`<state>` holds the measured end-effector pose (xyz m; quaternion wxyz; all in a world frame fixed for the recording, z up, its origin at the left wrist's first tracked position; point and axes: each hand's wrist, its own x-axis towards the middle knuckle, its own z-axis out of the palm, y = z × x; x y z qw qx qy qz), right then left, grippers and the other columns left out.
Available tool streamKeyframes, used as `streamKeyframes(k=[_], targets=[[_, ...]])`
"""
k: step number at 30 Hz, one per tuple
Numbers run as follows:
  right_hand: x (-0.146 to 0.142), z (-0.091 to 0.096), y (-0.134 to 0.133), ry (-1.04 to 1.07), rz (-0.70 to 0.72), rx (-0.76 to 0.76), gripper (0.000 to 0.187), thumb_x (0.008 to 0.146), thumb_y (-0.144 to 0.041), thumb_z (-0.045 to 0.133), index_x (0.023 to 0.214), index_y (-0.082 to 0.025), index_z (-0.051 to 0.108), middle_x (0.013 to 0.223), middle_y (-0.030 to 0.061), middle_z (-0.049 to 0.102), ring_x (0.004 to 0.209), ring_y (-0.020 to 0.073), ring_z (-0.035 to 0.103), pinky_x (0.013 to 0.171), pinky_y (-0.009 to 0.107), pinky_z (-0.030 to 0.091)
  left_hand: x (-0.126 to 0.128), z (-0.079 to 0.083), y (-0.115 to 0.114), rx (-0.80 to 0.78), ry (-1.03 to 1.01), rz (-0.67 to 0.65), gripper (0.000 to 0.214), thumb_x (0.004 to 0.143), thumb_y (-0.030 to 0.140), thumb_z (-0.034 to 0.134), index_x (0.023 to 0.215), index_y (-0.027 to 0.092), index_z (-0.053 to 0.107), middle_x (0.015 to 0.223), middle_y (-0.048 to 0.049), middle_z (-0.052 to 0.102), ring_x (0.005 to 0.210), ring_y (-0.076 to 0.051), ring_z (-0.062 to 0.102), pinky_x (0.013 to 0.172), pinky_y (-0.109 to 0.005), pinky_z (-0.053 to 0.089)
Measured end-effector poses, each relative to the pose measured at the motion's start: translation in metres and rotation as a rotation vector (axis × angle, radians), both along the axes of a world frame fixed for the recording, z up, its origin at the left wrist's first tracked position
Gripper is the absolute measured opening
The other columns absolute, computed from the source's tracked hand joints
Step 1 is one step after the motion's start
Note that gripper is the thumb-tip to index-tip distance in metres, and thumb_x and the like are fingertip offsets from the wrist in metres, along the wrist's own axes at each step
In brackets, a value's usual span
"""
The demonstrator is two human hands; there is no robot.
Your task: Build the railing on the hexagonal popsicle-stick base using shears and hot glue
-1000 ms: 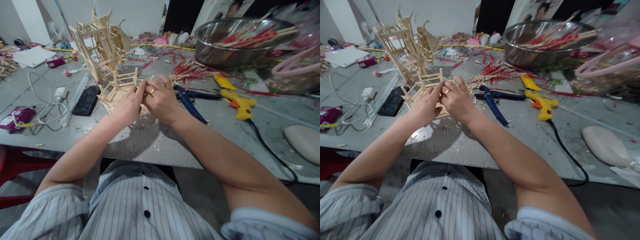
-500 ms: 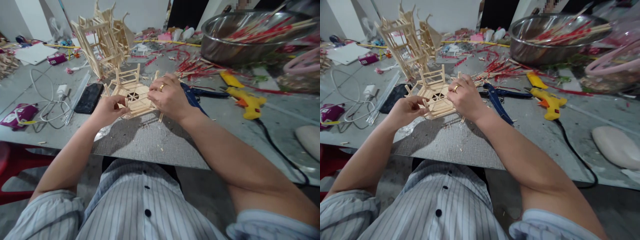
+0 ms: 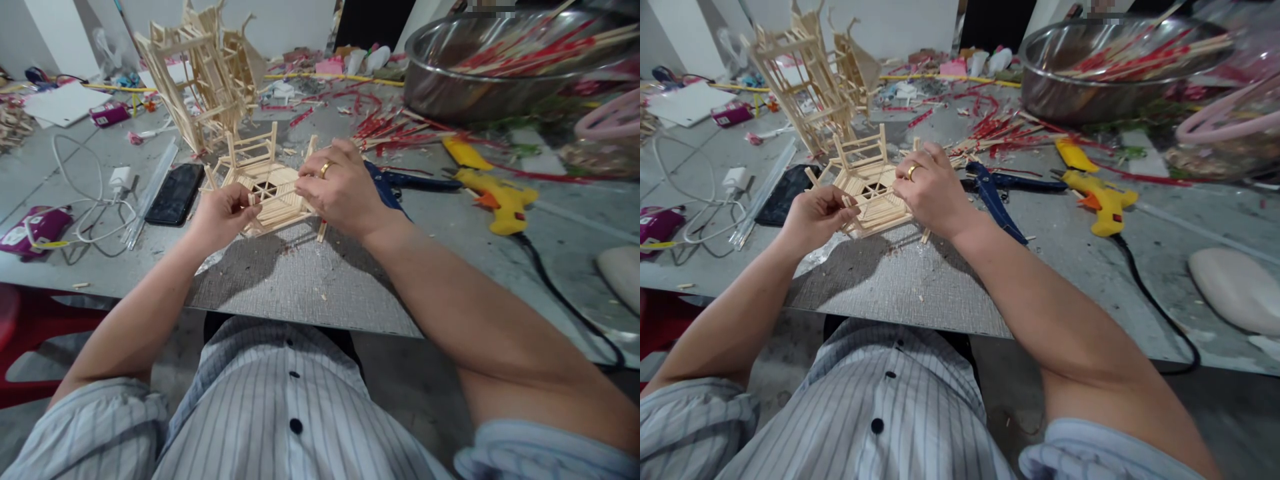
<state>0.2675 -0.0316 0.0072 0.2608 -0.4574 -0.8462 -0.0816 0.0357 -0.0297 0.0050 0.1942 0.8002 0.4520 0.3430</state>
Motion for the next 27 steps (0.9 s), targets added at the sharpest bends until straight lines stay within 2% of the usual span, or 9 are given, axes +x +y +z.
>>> streamKeyframes(k=[2, 6, 12, 16, 21, 27], targets=[[0.000, 0.001, 0.000, 0.035, 0.017, -0.018, 0.026, 0.096, -0.027, 0.045, 0.087, -0.029, 0.070, 0.111, 0.0057, 0.071, 0.122, 0.0262, 0.055, 0.116, 0.054, 0.027, 0.001, 0.001, -0.001, -0.003, -0.002, 0.009, 0.010, 0.076, 0.022, 0.065, 0.071, 0.021, 0.056, 0.060, 0.0008, 0.056, 0.063, -0.013, 0.053, 0.050, -0.024, 0.037], [-0.001, 0.003, -0.002, 0.028, 0.003, -0.035, 0.026, 0.096, -0.027, 0.045, 0.086, -0.025, 0.069, 0.112, 0.0080, 0.070, 0.122, 0.0271, 0.055, 0.116, 0.057, 0.026, 0.002, 0.001, -0.001, 0.003, -0.006, 0.019, 0.009, 0.076, 0.022, 0.065, 0.071, 0.021, 0.057, 0.060, 0.0010, 0.056, 0.065, -0.013, 0.054, 0.052, -0.024, 0.038], [-0.003, 0.005, -0.003, 0.027, -0.026, -0.082, 0.024, 0.096, -0.027, 0.047, 0.084, -0.024, 0.068, 0.115, 0.0098, 0.070, 0.125, 0.0263, 0.053, 0.118, 0.053, 0.022, 0.004, -0.001, -0.004, 0.007, -0.007, 0.053, 0.010, 0.078, 0.025, 0.063, 0.072, 0.020, 0.057, 0.059, 0.0020, 0.054, 0.059, -0.011, 0.049, 0.052, -0.024, 0.037], [0.000, 0.002, 0.000, 0.043, 0.007, -0.036, 0.027, 0.098, -0.029, 0.045, 0.083, -0.023, 0.067, 0.111, 0.0089, 0.071, 0.122, 0.0259, 0.054, 0.116, 0.055, 0.024, 0.005, -0.003, -0.006, 0.022, -0.015, 0.079, 0.013, 0.079, 0.027, 0.062, 0.071, 0.020, 0.055, 0.057, 0.0033, 0.050, 0.053, -0.009, 0.041, 0.049, -0.024, 0.032], [0.001, -0.002, 0.002, 0.031, 0.016, 0.061, 0.028, 0.097, -0.028, 0.044, 0.082, -0.026, 0.066, 0.109, 0.0053, 0.072, 0.118, 0.0252, 0.057, 0.113, 0.055, 0.030, 0.007, -0.005, -0.009, 0.032, -0.022, 0.104, 0.012, 0.079, 0.029, 0.060, 0.073, 0.021, 0.054, 0.059, 0.0021, 0.052, 0.055, -0.010, 0.045, 0.052, -0.025, 0.033], [0.001, -0.002, 0.002, 0.036, 0.012, 0.030, 0.029, 0.098, -0.030, 0.043, 0.082, -0.026, 0.066, 0.111, 0.0067, 0.072, 0.120, 0.0255, 0.056, 0.114, 0.053, 0.028, 0.007, -0.004, -0.011, 0.051, -0.007, 0.117, 0.015, 0.081, 0.030, 0.059, 0.071, 0.021, 0.053, 0.058, 0.0020, 0.051, 0.054, -0.010, 0.043, 0.052, -0.025, 0.032]])
